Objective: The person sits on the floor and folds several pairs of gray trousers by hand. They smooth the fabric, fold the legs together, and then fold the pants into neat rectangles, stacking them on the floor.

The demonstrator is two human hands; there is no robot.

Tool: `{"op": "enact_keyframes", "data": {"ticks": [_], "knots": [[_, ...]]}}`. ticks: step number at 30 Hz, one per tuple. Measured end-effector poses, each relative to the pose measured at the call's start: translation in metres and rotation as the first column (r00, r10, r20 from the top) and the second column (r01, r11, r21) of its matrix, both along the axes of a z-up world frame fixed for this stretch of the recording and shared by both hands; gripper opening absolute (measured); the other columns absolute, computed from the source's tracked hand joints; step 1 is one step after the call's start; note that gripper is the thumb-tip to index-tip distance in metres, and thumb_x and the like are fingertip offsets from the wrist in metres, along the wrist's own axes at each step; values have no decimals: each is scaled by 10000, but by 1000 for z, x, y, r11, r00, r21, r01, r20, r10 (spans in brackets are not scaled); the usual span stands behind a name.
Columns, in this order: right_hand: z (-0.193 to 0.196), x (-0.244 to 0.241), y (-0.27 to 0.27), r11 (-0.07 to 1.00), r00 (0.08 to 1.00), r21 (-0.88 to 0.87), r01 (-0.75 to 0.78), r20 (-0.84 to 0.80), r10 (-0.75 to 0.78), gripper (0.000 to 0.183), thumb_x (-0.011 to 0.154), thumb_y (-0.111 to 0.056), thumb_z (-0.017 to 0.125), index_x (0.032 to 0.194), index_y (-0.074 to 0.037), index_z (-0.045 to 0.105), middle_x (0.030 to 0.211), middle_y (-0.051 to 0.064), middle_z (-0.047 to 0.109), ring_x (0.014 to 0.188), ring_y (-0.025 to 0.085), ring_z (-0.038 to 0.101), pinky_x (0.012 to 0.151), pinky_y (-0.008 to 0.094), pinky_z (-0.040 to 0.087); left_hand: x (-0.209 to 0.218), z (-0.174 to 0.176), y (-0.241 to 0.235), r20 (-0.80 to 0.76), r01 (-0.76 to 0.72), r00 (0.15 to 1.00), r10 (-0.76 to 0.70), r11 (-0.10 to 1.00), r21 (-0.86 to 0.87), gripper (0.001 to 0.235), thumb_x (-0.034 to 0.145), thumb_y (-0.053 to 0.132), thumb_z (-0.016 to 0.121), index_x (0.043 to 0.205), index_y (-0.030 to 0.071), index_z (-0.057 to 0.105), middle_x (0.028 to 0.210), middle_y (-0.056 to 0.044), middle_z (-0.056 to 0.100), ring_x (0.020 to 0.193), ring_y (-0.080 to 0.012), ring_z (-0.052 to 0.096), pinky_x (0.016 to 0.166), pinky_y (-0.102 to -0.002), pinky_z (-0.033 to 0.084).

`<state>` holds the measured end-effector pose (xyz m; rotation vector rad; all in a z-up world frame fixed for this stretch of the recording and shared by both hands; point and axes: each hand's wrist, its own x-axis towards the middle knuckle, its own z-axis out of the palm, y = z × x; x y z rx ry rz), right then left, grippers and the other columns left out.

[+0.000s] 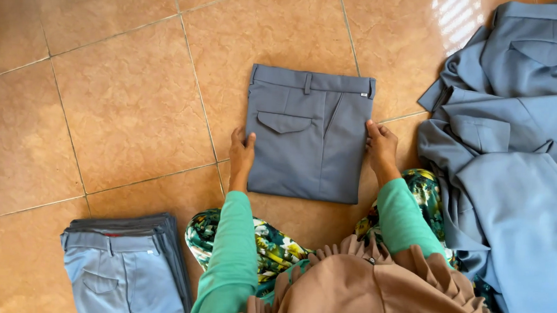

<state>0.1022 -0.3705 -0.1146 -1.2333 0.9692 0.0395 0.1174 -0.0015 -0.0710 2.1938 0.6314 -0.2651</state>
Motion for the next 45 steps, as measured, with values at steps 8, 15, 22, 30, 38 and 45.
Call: {"op": "enact_keyframes", "data": {"ticks": [8, 15, 22, 30, 38, 45], "knots": [[-28, -129, 14, 966, 955, -20, -259, -155, 253, 290, 900, -293, 815, 1059, -69, 721, 751, 36, 594, 642, 167, 564, 551, 307, 473, -113, -27, 34, -104, 38, 994, -29, 996, 86, 522, 901, 599, 679, 1186, 162, 688, 1110, -108, 741, 1085, -310, 699, 949, -442, 549], [-48, -151, 11, 931, 950, -199, -307, -124, 287, 180, 848, -209, 837, 915, -82, 729, 707, 20, 645, 574, 155, 550, 485, 284, 455, -114, -7, 18, 186, -12, 982, -11, 992, 124, 301, 1075, 457, 481, 1191, 208, 604, 1099, -136, 752, 1024, -379, 704, 916, -498, 541], [-65, -150, 11, 748, 847, -404, -527, -325, 421, 359, 840, -444, 850, 1016, -138, 784, 897, 42, 771, 894, 268, 738, 713, 426, 582, -121, -54, 22, 177, -25, 984, -11, 979, 201, 258, 1020, 188, 534, 1275, 152, 538, 1165, -194, 727, 1079, -427, 689, 924, -519, 551], [-59, -159, 11, 927, 930, -151, -345, -192, 314, 369, 882, -286, 835, 1043, 25, 716, 795, 196, 661, 663, 342, 693, 587, 481, 611, -200, -119, -70, -120, -643, 652, 749, 462, -610, 512, 881, 269, 795, 1257, 88, 497, 937, -33, 505, 667, -158, 571, 558, -294, 517], [80, -197, 81, 952, 922, 144, -271, -247, 299, 896, 900, -338, 815, 1523, 89, 333, 1154, 319, 574, 962, 457, 677, 773, 604, 595, -223, 14, -167, -565, -630, 742, 360, 89, -771, 1047, 852, 262, 929, 1563, 35, 194, 1512, -247, 288, 1461, -408, 312, 1169, -542, 290], [-13, -152, 55, 980, 948, 12, -201, -251, 197, 794, 817, -383, 884, 1382, 14, 492, 895, 130, 588, 662, 245, 649, 524, 373, 519, -233, -2, -152, -538, -664, 687, 489, 121, -738, 941, 806, 85, 934, 1489, 32, 289, 1332, -175, 439, 1237, -329, 481, 1070, -539, 361]]}}
